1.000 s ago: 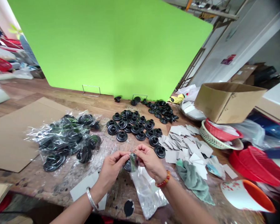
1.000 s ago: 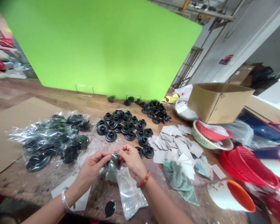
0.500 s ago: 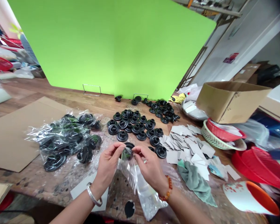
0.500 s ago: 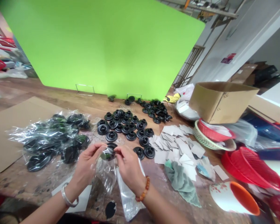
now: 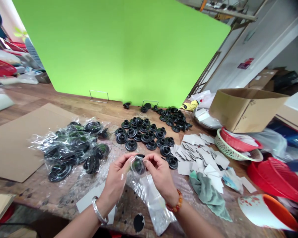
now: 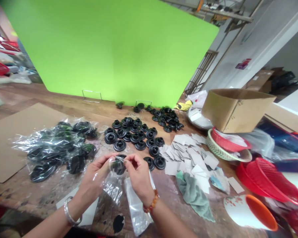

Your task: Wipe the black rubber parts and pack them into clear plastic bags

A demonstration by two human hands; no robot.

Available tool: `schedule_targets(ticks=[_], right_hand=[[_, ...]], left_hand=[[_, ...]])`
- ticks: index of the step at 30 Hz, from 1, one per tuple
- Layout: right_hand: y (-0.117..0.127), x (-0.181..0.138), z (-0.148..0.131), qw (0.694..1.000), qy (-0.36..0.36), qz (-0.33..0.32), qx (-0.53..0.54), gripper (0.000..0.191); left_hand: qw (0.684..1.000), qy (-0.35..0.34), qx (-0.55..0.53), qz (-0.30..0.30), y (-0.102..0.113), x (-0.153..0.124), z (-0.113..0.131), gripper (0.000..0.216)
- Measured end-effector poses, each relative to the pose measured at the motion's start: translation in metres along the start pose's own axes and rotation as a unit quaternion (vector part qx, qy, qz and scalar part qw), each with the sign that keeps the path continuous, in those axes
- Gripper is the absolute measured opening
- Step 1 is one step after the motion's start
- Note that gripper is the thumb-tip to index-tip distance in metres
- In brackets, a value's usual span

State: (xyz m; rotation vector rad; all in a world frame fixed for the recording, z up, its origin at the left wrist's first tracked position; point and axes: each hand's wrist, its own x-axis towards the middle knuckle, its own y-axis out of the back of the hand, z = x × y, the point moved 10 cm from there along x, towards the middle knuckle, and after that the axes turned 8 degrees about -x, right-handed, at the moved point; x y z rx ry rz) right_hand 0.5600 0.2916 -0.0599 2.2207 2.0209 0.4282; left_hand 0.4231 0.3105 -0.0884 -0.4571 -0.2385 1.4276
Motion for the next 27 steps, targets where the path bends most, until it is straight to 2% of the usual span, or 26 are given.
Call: schedule_targets(ticks=[3,7,10,13,17,20,23,27], right_hand=[[-0.004,0.002,0.012,0.998,-0.045,-0.006,0.053,0.014],[-0.012,0.001,0.021,0.992,-0.070,-0.015,0.105,0.017],[-0.016,0.000,0.026,0.987,-0.087,-0.023,0.132,0.016],[-0.017,-0.002,0.030,0.981,-0.100,-0.034,0.164,0.016],[-0.012,0.001,0.025,0.983,-0.070,-0.042,0.163,0.014],[-0.008,0.003,0.018,0.988,-0.032,-0.050,0.143,0.012],[-0.003,0.006,0.014,0.991,-0.007,-0.041,0.128,0.011],[-0.007,0.005,0.018,0.987,-0.015,-0.061,0.149,0.010]], left_hand=[[0.998,0.028,-0.049,-0.003,-0.005,-0.005,-0.009,0.021],[0.992,0.047,-0.120,0.016,-0.007,-0.007,-0.017,0.025],[0.992,0.063,-0.097,0.043,0.002,-0.005,-0.020,0.030],[0.996,0.061,-0.049,0.030,0.007,0.000,-0.016,0.028],[0.999,0.028,-0.018,-0.031,0.002,0.004,-0.006,0.019],[0.995,0.061,-0.021,-0.079,-0.006,0.003,-0.010,0.018],[0.995,0.062,-0.002,-0.083,-0.006,0.002,-0.010,0.018],[0.996,0.031,0.040,-0.073,-0.001,0.003,-0.005,0.017]])
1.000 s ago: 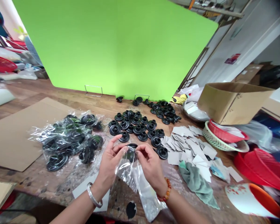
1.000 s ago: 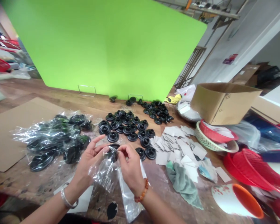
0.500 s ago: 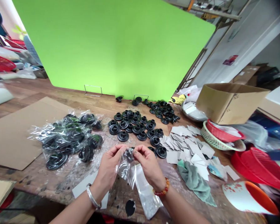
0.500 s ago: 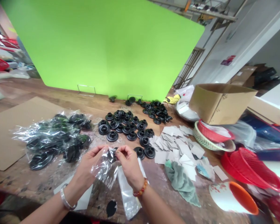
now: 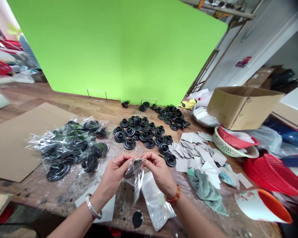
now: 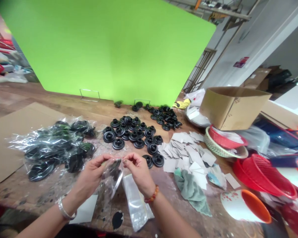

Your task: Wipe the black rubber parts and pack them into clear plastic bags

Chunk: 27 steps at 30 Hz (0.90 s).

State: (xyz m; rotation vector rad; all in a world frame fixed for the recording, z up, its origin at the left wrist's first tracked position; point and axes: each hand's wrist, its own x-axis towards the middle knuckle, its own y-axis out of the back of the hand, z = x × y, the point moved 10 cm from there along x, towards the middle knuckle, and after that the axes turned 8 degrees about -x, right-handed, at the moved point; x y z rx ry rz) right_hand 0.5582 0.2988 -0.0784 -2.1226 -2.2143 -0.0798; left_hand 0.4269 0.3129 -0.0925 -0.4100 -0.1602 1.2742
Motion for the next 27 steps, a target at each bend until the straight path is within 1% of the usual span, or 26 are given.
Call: schedule_targets(ticks=[2,4,5,7,9,11,13,15,16,17,18,19,20,21,22,23,24,25,26,27], right_hand=[[-0.005,-0.001,0.007,0.999,-0.019,-0.022,0.033,0.011],[-0.008,-0.002,0.015,0.996,-0.046,-0.036,0.068,0.012],[-0.007,-0.002,0.019,0.995,-0.059,-0.031,0.075,0.013],[0.004,-0.001,0.024,0.996,-0.069,0.009,0.053,0.015],[0.019,0.000,0.024,0.996,-0.063,0.067,0.004,0.019],[0.028,-0.001,0.023,0.993,-0.057,0.092,-0.035,0.022],[0.028,-0.002,0.025,0.993,-0.064,0.083,-0.054,0.024],[0.026,-0.005,0.029,0.992,-0.075,0.073,-0.068,0.025],[0.026,-0.007,0.030,0.992,-0.077,0.072,-0.072,0.026],[0.025,-0.008,0.032,0.992,-0.078,0.071,-0.075,0.026],[0.025,-0.009,0.033,0.991,-0.077,0.071,-0.079,0.027],[0.025,-0.011,0.033,0.991,-0.075,0.072,-0.087,0.027],[0.025,-0.012,0.033,0.990,-0.072,0.073,-0.099,0.027],[0.025,-0.013,0.032,0.988,-0.069,0.076,-0.111,0.028],[0.025,-0.014,0.030,0.987,-0.067,0.079,-0.123,0.028],[0.024,-0.015,0.029,0.986,-0.065,0.081,-0.133,0.028],[0.023,-0.017,0.027,0.985,-0.064,0.081,-0.139,0.028],[0.020,-0.019,0.026,0.985,-0.062,0.079,-0.142,0.028],[0.017,-0.021,0.025,0.985,-0.060,0.075,-0.143,0.028],[0.014,-0.023,0.024,0.986,-0.059,0.070,-0.140,0.028]], left_hand=[[0.999,-0.010,0.040,-0.001,0.001,0.001,0.005,0.017],[0.994,-0.022,0.106,-0.024,-0.004,0.000,0.014,0.015],[0.988,-0.034,0.148,-0.039,-0.008,-0.001,0.020,0.014],[0.969,-0.069,0.232,-0.048,-0.013,-0.001,0.039,0.011],[0.950,-0.109,0.292,-0.013,-0.008,0.001,0.064,0.010],[0.934,-0.147,0.322,0.058,0.012,0.007,0.091,0.014],[0.909,-0.180,0.344,0.150,0.045,0.016,0.116,0.019],[0.871,-0.191,0.385,0.236,0.082,0.026,0.134,0.022],[0.852,-0.183,0.414,0.263,0.097,0.032,0.138,0.023],[0.838,-0.171,0.443,0.269,0.108,0.038,0.139,0.023],[0.824,-0.165,0.469,0.271,0.115,0.041,0.140,0.023],[0.811,-0.167,0.492,0.269,0.116,0.042,0.141,0.024],[0.798,-0.183,0.508,0.269,0.112,0.039,0.142,0.025],[0.787,-0.207,0.517,0.265,0.103,0.033,0.142,0.026],[0.784,-0.228,0.519,0.253,0.089,0.025,0.139,0.026],[0.793,-0.240,0.510,0.230,0.072,0.017,0.132,0.025],[0.824,-0.232,0.485,0.179,0.052,0.011,0.117,0.021],[0.873,-0.186,0.435,0.120,0.034,0.008,0.094,0.020],[0.919,-0.121,0.370,0.064,0.017,0.004,0.067,0.022],[0.952,-0.060,0.299,0.018,0.001,-0.002,0.041,0.025]])
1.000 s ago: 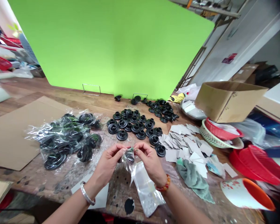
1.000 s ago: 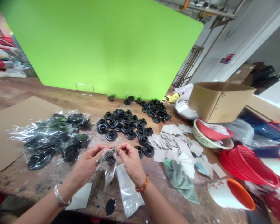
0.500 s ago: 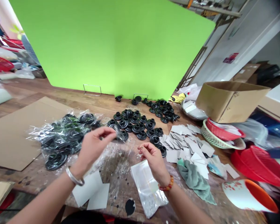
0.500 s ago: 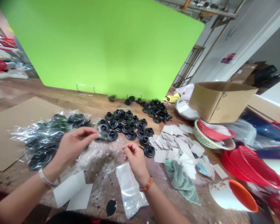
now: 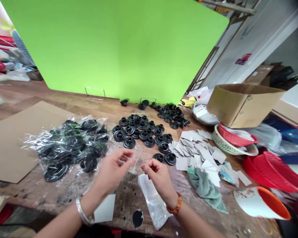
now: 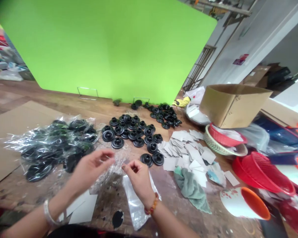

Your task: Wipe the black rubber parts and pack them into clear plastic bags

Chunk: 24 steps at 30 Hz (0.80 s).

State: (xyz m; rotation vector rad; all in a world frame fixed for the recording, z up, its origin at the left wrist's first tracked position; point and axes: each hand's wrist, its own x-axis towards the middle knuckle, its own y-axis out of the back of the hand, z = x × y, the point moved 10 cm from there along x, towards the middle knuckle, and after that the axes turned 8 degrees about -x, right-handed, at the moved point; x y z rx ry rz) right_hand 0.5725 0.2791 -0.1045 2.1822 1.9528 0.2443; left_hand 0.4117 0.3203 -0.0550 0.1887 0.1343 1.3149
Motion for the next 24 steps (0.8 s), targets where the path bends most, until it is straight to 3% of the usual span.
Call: schedule_targets(ticks=[2,4,9,16,21,24], right_hand=[[-0.005,-0.005,-0.001,1.000,0.000,-0.011,0.011,0.030],[-0.006,-0.009,0.002,1.000,-0.007,-0.017,0.019,0.031],[0.000,-0.017,0.016,0.997,-0.048,-0.034,0.057,0.031],[0.003,-0.028,0.031,0.984,-0.094,-0.030,0.149,0.031],[-0.005,-0.032,0.036,0.978,-0.109,-0.043,0.172,0.031],[-0.002,-0.031,0.038,0.986,-0.097,-0.064,0.116,0.032]], left_hand=[[0.988,0.056,-0.130,-0.060,-0.040,-0.016,-0.015,0.025],[0.971,0.094,-0.211,-0.063,-0.059,-0.024,-0.028,0.021],[0.921,0.180,-0.338,-0.075,-0.078,-0.031,-0.053,0.024],[0.876,0.232,-0.408,-0.112,-0.099,-0.039,-0.054,0.026],[0.862,0.258,-0.414,-0.135,-0.108,-0.041,-0.055,0.024],[0.877,0.248,-0.387,-0.142,-0.104,-0.038,-0.057,0.023]])
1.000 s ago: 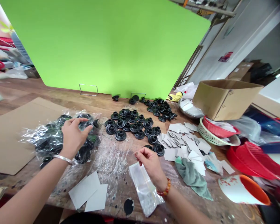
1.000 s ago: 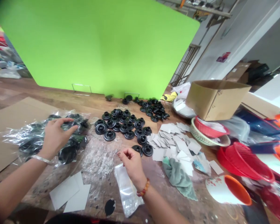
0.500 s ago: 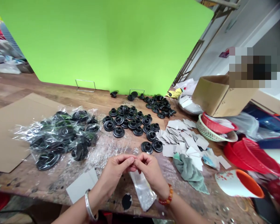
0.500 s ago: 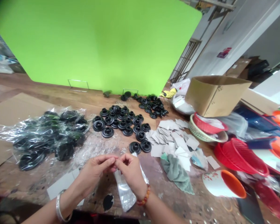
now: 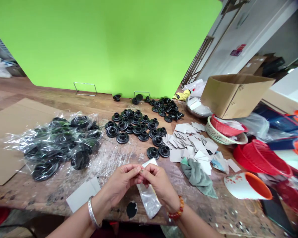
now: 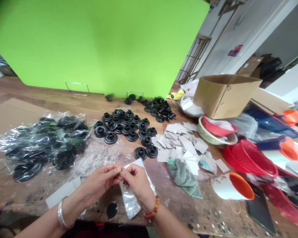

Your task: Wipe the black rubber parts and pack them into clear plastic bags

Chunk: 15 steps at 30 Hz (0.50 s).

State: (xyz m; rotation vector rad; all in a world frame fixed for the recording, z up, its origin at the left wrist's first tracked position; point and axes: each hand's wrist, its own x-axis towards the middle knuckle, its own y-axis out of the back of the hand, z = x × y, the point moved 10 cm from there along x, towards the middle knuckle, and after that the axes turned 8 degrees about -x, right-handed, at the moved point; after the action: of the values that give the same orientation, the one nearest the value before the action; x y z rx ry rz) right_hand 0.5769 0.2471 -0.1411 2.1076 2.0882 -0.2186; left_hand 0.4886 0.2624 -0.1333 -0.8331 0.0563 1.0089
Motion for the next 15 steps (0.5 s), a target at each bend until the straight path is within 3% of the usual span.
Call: schedule_targets(ticks=[3,5,7,11,13,15], right_hand=[[0.017,-0.001,-0.015,0.980,0.088,0.027,-0.177,0.029],[0.023,-0.009,-0.031,0.929,0.181,0.055,-0.319,0.021],[0.017,-0.018,-0.036,0.867,0.244,0.055,-0.431,0.012],[0.003,-0.029,-0.026,0.776,0.263,0.067,-0.569,0.011],[-0.002,-0.032,-0.022,0.757,0.261,0.083,-0.593,0.010],[-0.005,-0.033,-0.020,0.758,0.265,0.090,-0.589,0.011]], left_hand=[[0.980,-0.072,0.174,0.057,0.020,-0.002,0.020,0.022],[0.920,-0.131,0.360,0.084,0.027,-0.006,0.034,0.018],[0.850,-0.150,0.500,0.077,0.027,-0.010,0.032,0.012],[0.784,-0.142,0.602,0.052,0.026,-0.012,0.010,0.028],[0.765,-0.148,0.625,0.053,0.023,-0.013,0.004,0.033],[0.755,-0.148,0.636,0.058,0.021,-0.013,0.002,0.037]])
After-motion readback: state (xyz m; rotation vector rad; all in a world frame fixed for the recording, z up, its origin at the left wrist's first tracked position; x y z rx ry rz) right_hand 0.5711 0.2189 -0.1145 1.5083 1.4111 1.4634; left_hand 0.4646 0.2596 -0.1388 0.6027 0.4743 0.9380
